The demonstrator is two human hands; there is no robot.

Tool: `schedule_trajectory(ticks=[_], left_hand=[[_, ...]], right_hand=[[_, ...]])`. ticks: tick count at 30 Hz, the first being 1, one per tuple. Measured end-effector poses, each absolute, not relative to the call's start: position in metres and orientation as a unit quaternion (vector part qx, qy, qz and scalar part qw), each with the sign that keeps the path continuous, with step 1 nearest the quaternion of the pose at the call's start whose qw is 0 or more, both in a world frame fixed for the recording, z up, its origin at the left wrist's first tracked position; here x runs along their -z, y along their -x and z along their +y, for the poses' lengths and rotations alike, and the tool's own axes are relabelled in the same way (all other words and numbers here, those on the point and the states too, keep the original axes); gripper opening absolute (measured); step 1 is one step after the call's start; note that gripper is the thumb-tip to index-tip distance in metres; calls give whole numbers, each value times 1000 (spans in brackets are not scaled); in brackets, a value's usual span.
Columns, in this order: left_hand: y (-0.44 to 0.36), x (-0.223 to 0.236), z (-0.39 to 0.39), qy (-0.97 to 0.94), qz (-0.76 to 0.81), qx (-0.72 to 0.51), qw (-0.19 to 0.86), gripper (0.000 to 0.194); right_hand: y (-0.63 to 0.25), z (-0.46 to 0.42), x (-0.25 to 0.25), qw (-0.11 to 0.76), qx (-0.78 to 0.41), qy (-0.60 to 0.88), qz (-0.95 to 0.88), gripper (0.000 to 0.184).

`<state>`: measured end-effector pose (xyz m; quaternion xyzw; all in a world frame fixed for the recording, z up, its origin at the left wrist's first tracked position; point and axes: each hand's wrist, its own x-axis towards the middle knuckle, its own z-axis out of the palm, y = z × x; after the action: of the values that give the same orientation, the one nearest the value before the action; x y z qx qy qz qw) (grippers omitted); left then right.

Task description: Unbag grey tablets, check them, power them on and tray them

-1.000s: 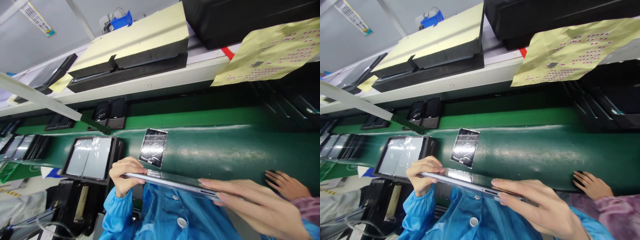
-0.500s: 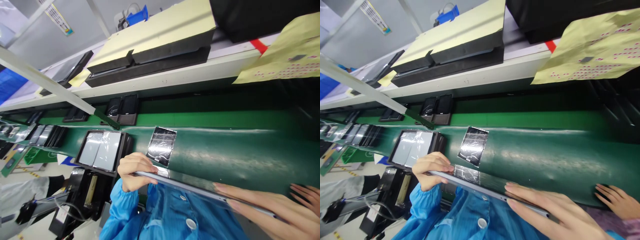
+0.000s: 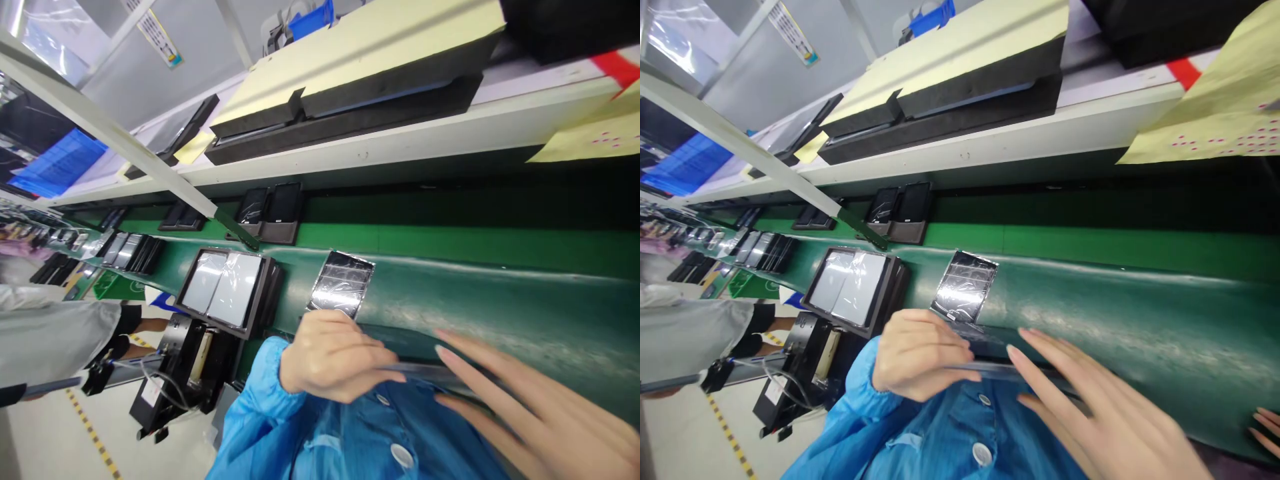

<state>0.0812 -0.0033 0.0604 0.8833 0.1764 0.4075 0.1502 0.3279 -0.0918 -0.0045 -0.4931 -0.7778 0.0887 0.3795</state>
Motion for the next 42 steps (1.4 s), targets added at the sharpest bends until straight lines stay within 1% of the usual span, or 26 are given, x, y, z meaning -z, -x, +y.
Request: schedule_trajectory(ticks=[2, 3, 4, 6, 7, 8, 9, 11, 14, 16, 19, 21, 24, 26, 28, 31, 32, 34, 36, 38, 40, 42], left_hand=[[-95, -57, -6, -904, 168, -372, 131, 25], [-100, -55, -6, -905, 178, -362, 136, 33], [-103, -54, -6, -903, 195, -351, 151, 42], [-102, -52, -5, -897, 224, -317, 213, 60], [-98, -50, -5, -894, 222, -298, 252, 66], [-92, -49, -6, -891, 215, -282, 285, 67], [-86, -47, -7, -886, 212, -273, 310, 64], [-72, -41, -10, -867, 241, -281, 334, 51], [-57, -32, -16, -824, 313, -325, 341, 29], [-55, -26, -20, -792, 322, -378, 356, 20], [-62, -19, -24, -735, 294, -482, 376, 21], [-70, -15, -26, -709, 278, -531, 372, 21], [-81, -13, -27, -684, 272, -567, 370, 20], [-85, -11, -27, -668, 273, -572, 390, 22], [-85, -7, -25, -651, 286, -561, 424, 26], [-81, 11, -21, -653, 334, -497, 464, 38], [-80, 20, -21, -652, 356, -470, 477, 40], [-79, 37, -22, -613, 394, -443, 523, 36], [-83, 50, -24, -513, 418, -472, 582, 30], [-88, 53, -26, -418, 411, -535, 609, 31], [-93, 47, -24, -391, 394, -590, 587, 35], [-95, 36, -19, -419, 388, -621, 537, 40]], right_hand=[[-315, -83, 1, 369, -71, 450, -811, 58], [-309, -80, 1, 385, -78, 437, -809, 58], [-306, -78, 1, 412, -98, 434, -795, 55], [-304, -77, 4, 449, -144, 444, -762, 43], [-305, -77, 7, 455, -165, 452, -750, 36], [-308, -78, 9, 455, -189, 454, -743, 32], [-311, -79, 11, 459, -206, 448, -739, 29], [-317, -80, 14, 472, -244, 431, -729, 29], [-323, -78, 16, 518, -291, 409, -693, 33], [-324, -75, 17, 553, -315, 390, -665, 34], [-323, -71, 17, 597, -339, 364, -629, 26], [-323, -70, 20, 618, -355, 356, -605, 20], [-323, -72, 25, 627, -380, 359, -578, 23], [-322, -74, 27, 624, -389, 372, -567, 26], [-323, -76, 29, 631, -391, 388, -547, 26], [-329, -76, 34, 650, -411, 435, -469, 25], [-333, -75, 37, 657, -421, 451, -433, 25], [-341, -74, 46, 666, -437, 467, -383, 27], [-348, -72, 55, 673, -439, 461, -376, 27], [-349, -71, 62, 667, -438, 454, -396, 27], [-347, -72, 67, 648, -434, 454, -430, 25], [-342, -72, 73, 616, -414, 455, -492, 23]])
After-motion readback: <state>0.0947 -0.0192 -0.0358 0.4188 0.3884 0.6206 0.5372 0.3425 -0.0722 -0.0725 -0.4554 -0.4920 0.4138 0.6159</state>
